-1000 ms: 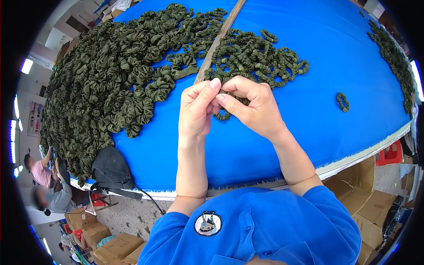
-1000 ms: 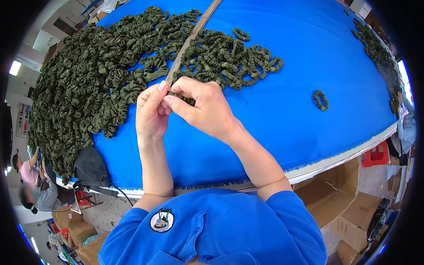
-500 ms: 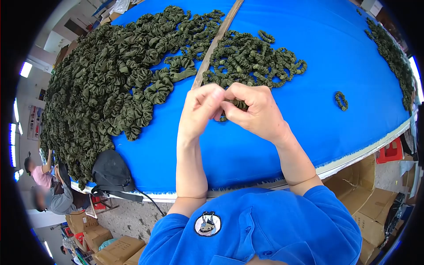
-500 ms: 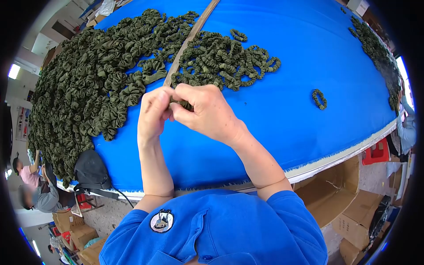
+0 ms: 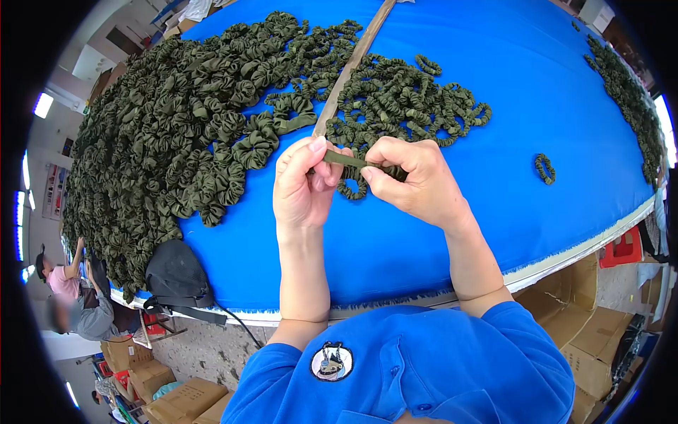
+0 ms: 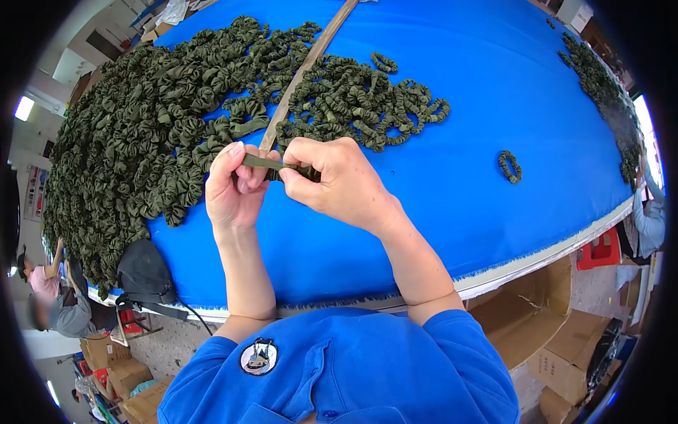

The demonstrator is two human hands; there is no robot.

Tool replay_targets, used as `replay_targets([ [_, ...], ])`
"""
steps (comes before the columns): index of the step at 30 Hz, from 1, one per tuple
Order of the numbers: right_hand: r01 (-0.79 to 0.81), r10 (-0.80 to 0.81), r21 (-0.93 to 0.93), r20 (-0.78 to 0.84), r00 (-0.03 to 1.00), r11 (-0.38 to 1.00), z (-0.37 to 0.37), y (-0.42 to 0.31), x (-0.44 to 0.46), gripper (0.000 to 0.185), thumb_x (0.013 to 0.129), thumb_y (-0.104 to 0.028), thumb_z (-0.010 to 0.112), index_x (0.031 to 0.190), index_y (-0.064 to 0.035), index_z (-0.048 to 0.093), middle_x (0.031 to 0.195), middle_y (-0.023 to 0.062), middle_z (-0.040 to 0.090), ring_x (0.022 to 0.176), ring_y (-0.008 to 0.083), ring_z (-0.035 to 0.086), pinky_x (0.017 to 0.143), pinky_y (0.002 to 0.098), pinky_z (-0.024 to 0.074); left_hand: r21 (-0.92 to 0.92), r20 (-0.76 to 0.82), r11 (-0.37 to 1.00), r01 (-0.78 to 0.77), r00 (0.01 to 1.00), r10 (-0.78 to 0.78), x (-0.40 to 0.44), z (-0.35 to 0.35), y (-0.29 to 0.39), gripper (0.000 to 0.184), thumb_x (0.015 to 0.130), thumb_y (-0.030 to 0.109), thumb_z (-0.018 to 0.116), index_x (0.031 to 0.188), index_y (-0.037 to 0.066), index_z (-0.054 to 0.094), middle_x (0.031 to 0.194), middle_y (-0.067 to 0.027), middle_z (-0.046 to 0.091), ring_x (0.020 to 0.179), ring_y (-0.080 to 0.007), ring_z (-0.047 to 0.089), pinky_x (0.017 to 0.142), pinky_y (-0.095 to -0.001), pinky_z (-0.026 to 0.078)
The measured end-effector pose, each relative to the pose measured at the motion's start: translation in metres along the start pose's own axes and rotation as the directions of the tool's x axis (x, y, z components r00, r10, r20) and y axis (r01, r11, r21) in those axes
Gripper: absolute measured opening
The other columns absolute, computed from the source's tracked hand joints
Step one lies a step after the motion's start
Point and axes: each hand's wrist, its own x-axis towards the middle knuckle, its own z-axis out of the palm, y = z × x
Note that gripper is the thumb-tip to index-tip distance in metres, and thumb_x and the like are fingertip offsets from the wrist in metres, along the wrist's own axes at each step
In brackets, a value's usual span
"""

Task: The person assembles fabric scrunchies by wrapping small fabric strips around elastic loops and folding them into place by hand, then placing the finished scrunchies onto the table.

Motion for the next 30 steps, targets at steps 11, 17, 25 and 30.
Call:
replay_targets([
  [11,0.061,-0.059,0.010,-0.129,0.990,0.998,0.010,-0.004,0.001,0.009,0.067,0.005,0.061,0.069,-0.0033,0.057,0.056,-0.0016,0.053,0.045,0.0075,0.037,0.042,0.0208,0.0305,0.543,0.033,0.837,0.062,0.995,-0.095,-0.005,0.015,0.000,0.024,0.086,0.008,0.051,0.063,0.004,0.057,0.053,-0.0016,0.050,0.046,-0.0067,0.038,0.047,-0.0182,0.037],
  [17,0.059,-0.069,-0.120,-0.078,0.995,0.991,0.006,-0.002,0.001,0.011,0.065,0.006,0.061,0.071,-0.0028,0.058,0.058,-0.0006,0.054,0.045,0.0075,0.039,0.042,0.0210,0.0307,0.371,-0.071,0.926,0.075,0.996,-0.052,-0.006,0.019,-0.006,0.024,0.085,0.007,0.049,0.062,0.004,0.055,0.052,-0.0020,0.049,0.047,-0.0072,0.038,0.047,-0.0181,0.037],
  [25,0.114,-0.123,-0.092,-0.106,0.987,0.989,0.002,-0.002,0.000,0.013,0.064,0.006,0.060,0.073,-0.0023,0.058,0.057,-0.0004,0.054,0.045,0.0075,0.039,0.042,0.0212,0.0311,-0.085,-0.023,0.991,-0.103,0.995,0.102,-0.001,0.014,-0.004,0.024,0.084,0.005,0.047,0.061,0.004,0.053,0.051,-0.0013,0.045,0.047,-0.0083,0.038,0.048,-0.0194,0.038],
  [30,0.103,-0.113,-0.078,-0.129,0.985,0.992,0.004,0.000,-0.002,0.013,0.065,0.006,0.061,0.074,-0.0022,0.058,0.056,-0.0002,0.053,0.045,0.0073,0.039,0.042,0.0214,0.0310,0.059,0.019,0.998,-0.020,1.000,0.019,-0.001,0.004,-0.006,0.019,0.084,0.005,0.047,0.066,0.004,0.054,0.051,-0.0005,0.044,0.047,-0.0085,0.039,0.048,-0.0200,0.039],
])
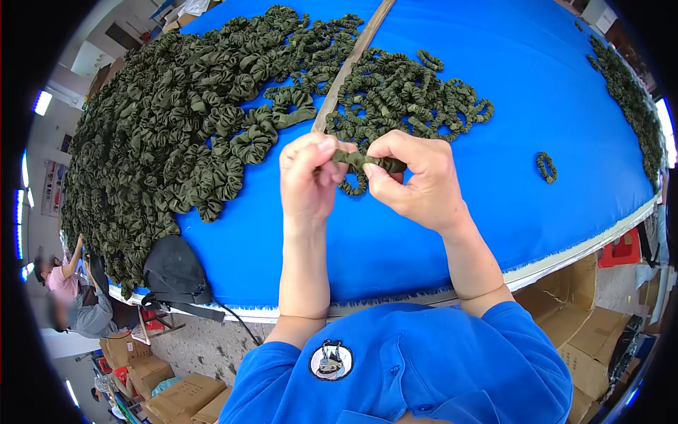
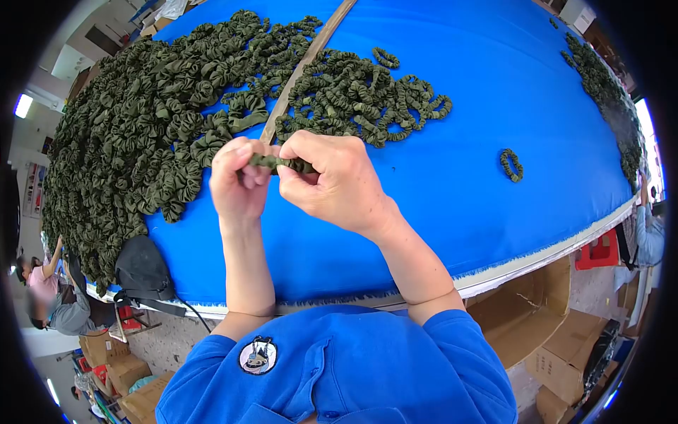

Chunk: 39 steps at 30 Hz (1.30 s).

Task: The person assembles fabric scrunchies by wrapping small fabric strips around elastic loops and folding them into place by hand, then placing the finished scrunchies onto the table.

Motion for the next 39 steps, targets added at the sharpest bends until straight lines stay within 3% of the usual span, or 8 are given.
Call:
replay_targets([
  [2,-0.014,0.015,0.016,-0.012,1.000,1.000,0.002,0.000,0.000,0.012,0.065,0.006,0.061,0.073,-0.0022,0.058,0.056,0.0002,0.053,0.045,0.0072,0.039,0.041,0.0213,0.0309,0.151,0.010,0.984,0.096,0.995,-0.099,-0.001,-0.003,0.000,0.016,0.085,0.006,0.048,0.070,0.003,0.054,0.052,-0.0002,0.044,0.046,-0.0085,0.039,0.047,-0.0200,0.039],
  [8,-0.045,0.045,0.014,0.008,0.999,0.999,0.004,-0.006,0.000,0.012,0.066,0.005,0.062,0.076,-0.0020,0.059,0.056,0.0005,0.054,0.046,0.0071,0.041,0.042,0.0207,0.0317,0.496,0.046,0.868,0.008,0.998,-0.036,-0.004,0.012,0.001,0.014,0.087,0.010,0.052,0.076,0.002,0.055,0.053,0.0005,0.045,0.046,-0.0083,0.038,0.046,-0.0199,0.037],
  [13,-0.125,0.118,0.072,0.088,0.989,0.990,-0.001,-0.007,0.002,0.014,0.067,0.004,0.063,0.079,-0.0021,0.060,0.057,0.0000,0.056,0.047,0.0071,0.043,0.045,0.0197,0.0328,0.265,-0.062,0.956,0.128,0.991,-0.116,-0.007,0.006,0.010,0.017,0.090,0.014,0.054,0.077,0.002,0.056,0.053,0.0014,0.043,0.045,-0.0067,0.037,0.045,-0.0195,0.036],
  [15,-0.124,0.117,0.091,0.081,0.990,0.988,-0.001,-0.008,0.003,0.012,0.068,0.003,0.063,0.078,-0.0027,0.059,0.055,0.0002,0.054,0.045,0.0083,0.041,0.043,0.0213,0.0314,0.071,-0.064,0.992,0.103,0.993,-0.098,-0.002,0.001,0.013,0.017,0.090,0.014,0.054,0.078,0.002,0.057,0.053,0.0019,0.042,0.044,-0.0058,0.036,0.044,-0.0187,0.035],
  [17,-0.130,0.122,0.111,0.078,0.990,0.985,0.001,-0.008,0.002,0.010,0.069,0.001,0.062,0.077,-0.0032,0.058,0.053,0.0005,0.052,0.043,0.0095,0.040,0.042,0.0229,0.0300,-0.127,-0.073,0.989,0.075,0.994,-0.085,-0.001,-0.004,0.013,0.017,0.091,0.013,0.053,0.079,0.002,0.057,0.052,0.0024,0.041,0.044,-0.0049,0.035,0.043,-0.0179,0.034],
  [22,-0.149,0.139,0.129,0.082,0.987,0.980,0.000,-0.004,0.002,0.009,0.069,0.002,0.061,0.075,-0.0026,0.056,0.055,0.0003,0.052,0.044,0.0092,0.039,0.042,0.0226,0.0297,-0.302,-0.105,0.946,0.114,0.983,-0.152,0.002,-0.002,0.006,0.016,0.091,0.012,0.053,0.080,0.002,0.057,0.052,0.0031,0.040,0.042,-0.0039,0.032,0.042,-0.0160,0.032],
  [32,-0.021,0.019,0.056,0.044,0.999,0.998,0.001,0.010,0.001,0.010,0.070,0.007,0.058,0.075,-0.0019,0.054,0.060,0.0005,0.054,0.050,0.0079,0.041,0.047,0.0199,0.0325,-0.106,-0.117,0.980,0.167,0.977,-0.179,-0.001,0.007,0.002,0.017,0.090,0.012,0.055,0.075,0.005,0.056,0.051,0.0041,0.040,0.043,-0.0029,0.030,0.042,-0.0154,0.030],
  [39,-0.147,0.162,0.211,-0.053,0.985,0.966,0.010,-0.003,0.002,0.009,0.068,0.003,0.059,0.071,-0.0039,0.054,0.056,-0.0005,0.050,0.046,0.0081,0.038,0.043,0.0210,0.0298,-0.009,-0.140,0.985,0.174,0.975,-0.174,-0.002,0.014,-0.002,0.018,0.089,0.011,0.057,0.072,0.006,0.056,0.051,0.0048,0.039,0.043,-0.0027,0.031,0.041,-0.0157,0.029],
])
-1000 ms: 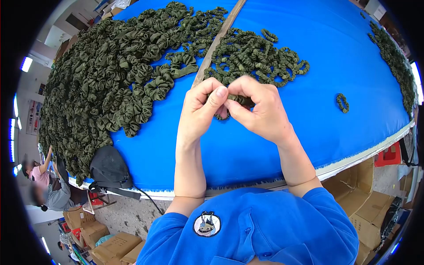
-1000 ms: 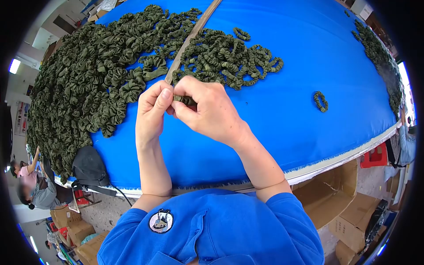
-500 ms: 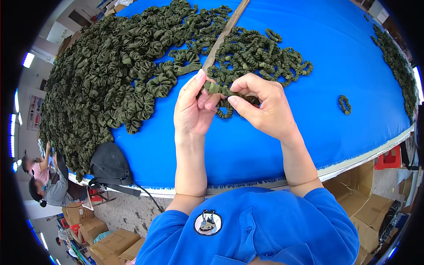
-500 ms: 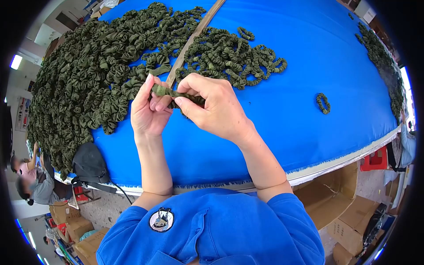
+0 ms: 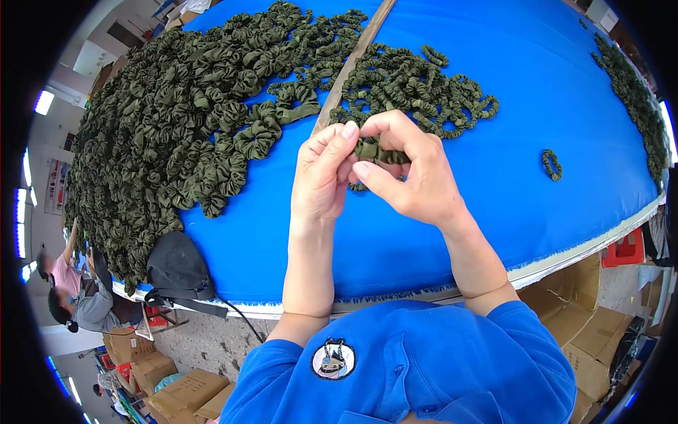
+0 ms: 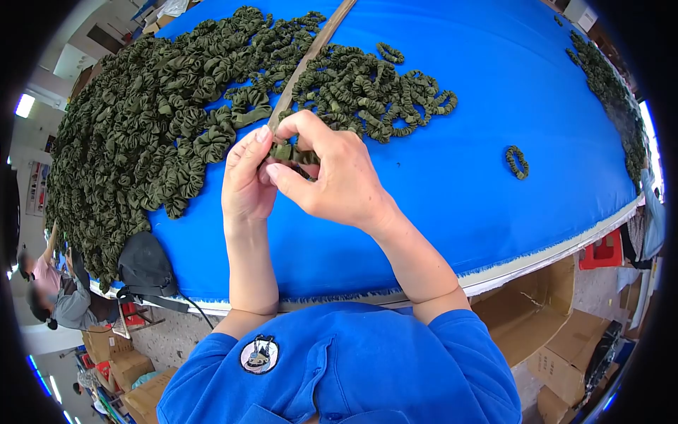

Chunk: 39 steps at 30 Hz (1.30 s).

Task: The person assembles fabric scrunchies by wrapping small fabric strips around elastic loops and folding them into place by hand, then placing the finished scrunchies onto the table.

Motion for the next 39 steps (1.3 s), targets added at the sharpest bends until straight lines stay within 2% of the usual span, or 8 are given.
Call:
replay_targets([
  [4,-0.062,0.065,-0.041,0.066,0.996,0.997,0.000,0.003,-0.001,0.010,0.068,0.006,0.058,0.072,-0.0031,0.055,0.055,-0.0012,0.052,0.046,0.0067,0.037,0.043,0.0195,0.0288,0.109,-0.020,0.994,-0.015,1.000,0.017,-0.001,0.004,0.000,0.018,0.088,0.011,0.058,0.071,0.007,0.056,0.050,0.0050,0.039,0.043,-0.0026,0.031,0.041,-0.0157,0.028],
  [14,0.047,-0.031,-0.153,0.109,0.994,0.987,-0.007,0.004,0.001,0.007,0.067,0.002,0.060,0.070,-0.0042,0.056,0.049,-0.0015,0.047,0.042,0.0075,0.036,0.040,0.0216,0.0288,-0.132,0.045,0.991,0.031,0.999,-0.025,0.004,-0.019,0.010,0.017,0.088,0.008,0.055,0.071,0.007,0.055,0.051,0.0042,0.041,0.043,-0.0026,0.033,0.041,-0.0160,0.030],
  [19,0.084,-0.075,-0.137,0.072,0.995,0.987,-0.004,0.002,-0.001,0.008,0.067,0.002,0.060,0.068,-0.0039,0.056,0.049,-0.0016,0.047,0.042,0.0075,0.035,0.039,0.0222,0.0287,-0.008,0.069,1.000,-0.027,0.997,0.027,0.007,-0.022,0.000,0.018,0.089,0.007,0.049,0.073,0.004,0.056,0.055,0.0023,0.044,0.042,-0.0028,0.030,0.039,-0.0138,0.025],
  [23,0.009,-0.006,-0.098,0.038,0.999,0.995,-0.003,-0.002,-0.002,0.010,0.068,0.005,0.061,0.068,-0.0035,0.057,0.052,-0.0021,0.050,0.044,0.0047,0.035,0.041,0.0201,0.0278,0.400,0.099,0.910,-0.106,0.992,0.073,-0.002,0.002,0.003,0.013,0.087,0.005,0.054,0.074,0.004,0.055,0.050,0.0030,0.041,0.042,-0.0041,0.035,0.040,-0.0166,0.031],
  [24,0.008,-0.004,-0.097,0.037,0.999,0.995,-0.003,-0.002,-0.002,0.010,0.068,0.005,0.061,0.068,-0.0035,0.057,0.052,-0.0021,0.050,0.044,0.0047,0.035,0.041,0.0201,0.0278,0.400,0.098,0.910,-0.105,0.993,0.071,-0.002,0.001,0.003,0.013,0.087,0.005,0.054,0.074,0.004,0.055,0.050,0.0030,0.041,0.042,-0.0041,0.035,0.040,-0.0166,0.031],
  [29,-0.001,0.006,-0.044,0.118,0.993,0.999,-0.006,-0.002,-0.002,0.010,0.067,0.005,0.061,0.067,-0.0036,0.057,0.052,-0.0020,0.052,0.043,0.0048,0.036,0.040,0.0198,0.0286,0.362,0.179,0.931,-0.043,0.984,-0.024,-0.002,-0.009,0.008,0.013,0.086,0.005,0.053,0.074,0.003,0.054,0.050,0.0017,0.041,0.042,-0.0063,0.037,0.041,-0.0176,0.035],
  [33,0.028,0.000,-0.150,0.183,0.983,0.988,-0.013,-0.001,0.001,0.010,0.066,0.006,0.060,0.067,-0.0034,0.056,0.052,-0.0022,0.054,0.043,0.0048,0.037,0.040,0.0195,0.0287,-0.062,0.118,0.996,0.062,0.992,-0.055,-0.004,-0.010,0.015,0.015,0.087,0.007,0.053,0.072,0.003,0.053,0.050,0.0008,0.041,0.042,-0.0075,0.038,0.043,-0.0183,0.037],
  [39,0.004,0.008,-0.084,0.141,0.990,0.996,-0.010,-0.003,0.000,0.010,0.065,0.005,0.060,0.066,-0.0035,0.056,0.052,-0.0025,0.054,0.044,0.0046,0.038,0.040,0.0195,0.0288,-0.145,0.137,0.989,-0.012,0.990,0.032,-0.001,-0.012,0.011,0.015,0.087,0.008,0.053,0.073,0.003,0.053,0.050,0.0008,0.041,0.041,-0.0070,0.036,0.044,-0.0186,0.037],
])
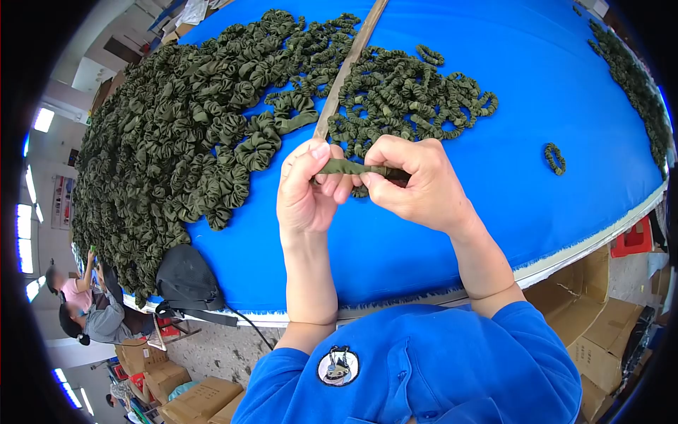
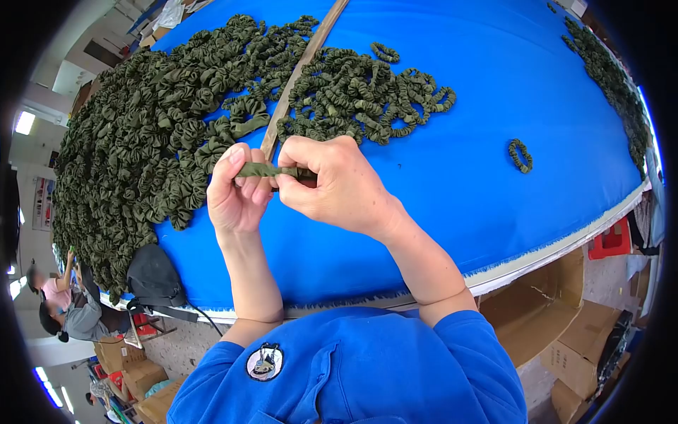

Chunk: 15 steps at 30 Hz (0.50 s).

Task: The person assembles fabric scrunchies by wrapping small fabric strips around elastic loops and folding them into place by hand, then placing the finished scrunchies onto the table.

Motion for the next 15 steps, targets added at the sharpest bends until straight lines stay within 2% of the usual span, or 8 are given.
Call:
replay_targets([
  [5,0.015,-0.016,-0.053,-0.009,1.000,0.998,-0.0013,0.0023,0.0004,0.010,0.065,0.005,0.060,0.066,-0.0036,0.056,0.052,-0.0020,0.055,0.043,0.0046,0.038,0.040,0.0195,0.0288,0.100,0.015,0.994,0.045,0.999,-0.047,0.0049,-0.0008,-0.0071,0.014,0.087,0.008,0.055,0.073,0.004,0.053,0.050,0.0018,0.042,0.041,-0.0059,0.035,0.045,-0.0176,0.037],
  [9,0.031,-0.033,-0.059,-0.036,0.999,0.998,-0.0021,0.0042,0.0005,0.010,0.066,0.005,0.061,0.067,-0.0038,0.056,0.053,-0.0017,0.056,0.043,0.0045,0.038,0.040,0.0192,0.0290,0.494,-0.001,0.868,0.044,0.999,-0.049,0.0022,0.0076,-0.0071,0.015,0.087,0.007,0.057,0.072,0.006,0.053,0.051,0.0026,0.042,0.041,-0.0050,0.034,0.045,-0.0183,0.035],
  [15,0.011,-0.011,-0.029,0.012,1.000,1.000,-0.0019,0.0014,0.0002,0.010,0.067,0.005,0.062,0.068,-0.0033,0.056,0.053,-0.0017,0.056,0.044,0.0042,0.038,0.040,0.0188,0.0291,0.375,-0.005,0.926,0.040,0.999,-0.041,-0.0002,0.0014,-0.0089,0.017,0.087,0.007,0.057,0.070,0.007,0.053,0.052,0.0039,0.041,0.042,-0.0030,0.031,0.041,-0.0165,0.030],
])
